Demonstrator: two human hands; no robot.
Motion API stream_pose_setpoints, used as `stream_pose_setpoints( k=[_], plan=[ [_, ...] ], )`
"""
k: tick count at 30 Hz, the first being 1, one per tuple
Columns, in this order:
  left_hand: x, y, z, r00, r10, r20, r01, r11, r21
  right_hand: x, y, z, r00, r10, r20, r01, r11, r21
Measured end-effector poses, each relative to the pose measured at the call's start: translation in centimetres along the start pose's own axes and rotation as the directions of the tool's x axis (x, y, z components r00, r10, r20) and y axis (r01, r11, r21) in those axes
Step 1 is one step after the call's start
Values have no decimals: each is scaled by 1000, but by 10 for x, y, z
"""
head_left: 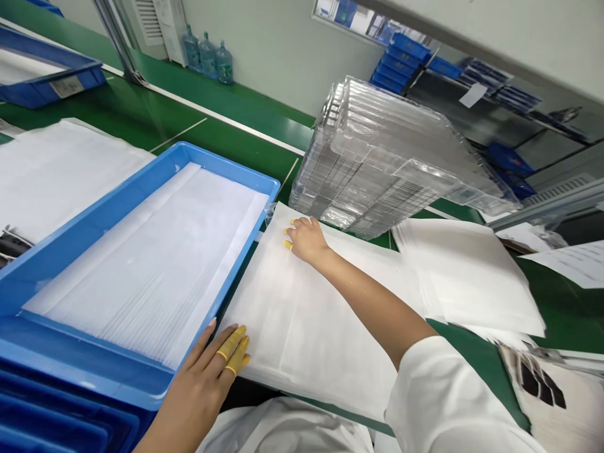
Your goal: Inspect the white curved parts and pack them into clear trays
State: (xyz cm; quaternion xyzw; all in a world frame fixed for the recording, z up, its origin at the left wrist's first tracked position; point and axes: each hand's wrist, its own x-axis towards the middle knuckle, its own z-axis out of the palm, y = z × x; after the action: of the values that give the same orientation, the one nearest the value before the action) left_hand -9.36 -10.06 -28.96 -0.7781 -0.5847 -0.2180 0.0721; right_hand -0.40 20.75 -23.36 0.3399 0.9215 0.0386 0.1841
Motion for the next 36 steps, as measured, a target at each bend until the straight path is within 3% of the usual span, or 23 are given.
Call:
stream_pose_setpoints(
  k=[4, 9, 13, 16, 23, 26, 28, 29, 30, 31, 32, 33, 34, 35, 36],
  plan=[
    [37, -1, 23, 1000, -12, 1, 11, 993, 121, 13, 1, -1, 993, -94, 68, 92, 995, 36],
    [55, 3, 57, 983, 10, 183, -49, 976, 211, 21, 0, 7, 988, -89, 126, 78, 993, 89],
    [46, 9, 47, 967, -12, 255, -61, 959, 278, 19, -4, 15, 990, -28, 137, 9, 990, 141],
    [40, 9, 40, 959, -19, 284, -46, 974, 221, 19, -6, 19, 990, -5, 144, -21, 984, 178],
    [51, -4, 59, 937, -36, 347, 18, 998, 56, 20, -6, 14, 996, -3, 89, -13, 982, 186],
    [43, -11, 42, 971, -68, 230, 66, 998, 15, 12, -8, 5, 999, -15, 41, 7, 983, 186],
    [21, -18, 23, 973, -231, 2, 231, 973, 5, -5, -8, -1, 1000, -9, -2, 9, 981, 195],
    [5, -24, 13, 918, -371, -140, 374, 927, -5, -18, -8, -3, 1000, -2, -26, 7, 979, 203],
    [-12, -31, 4, 784, -549, -291, 562, 826, -42, -35, -8, -4, 999, 7, -51, 4, 977, 211],
    [-30, -38, -3, 576, -714, -397, 731, 668, -139, -55, -8, -4, 997, 11, -74, 6, 975, 221],
    [-47, -45, -8, 339, -852, -400, 832, 470, -295, -78, -8, -3, 996, 8, -92, 15, 971, 238],
    [-61, -52, -12, 109, -951, -288, 852, 238, -466, -103, -7, -1, 995, -6, -104, 33, 966, 255],
    [-72, -57, -15, -45, -990, -137, 817, 43, -575, -129, -7, 3, 992, -38, -119, 71, 955, 289],
    [-79, -61, -17, -122, -992, 12, 769, -103, -630, -155, -7, 8, 983, -89, -160, 148, 902, 407],
    [-82, -62, -18, -150, -976, 160, 715, -219, -664, -181, -7, 15, 977, -122, -176, 199, 824, 531]
  ],
)
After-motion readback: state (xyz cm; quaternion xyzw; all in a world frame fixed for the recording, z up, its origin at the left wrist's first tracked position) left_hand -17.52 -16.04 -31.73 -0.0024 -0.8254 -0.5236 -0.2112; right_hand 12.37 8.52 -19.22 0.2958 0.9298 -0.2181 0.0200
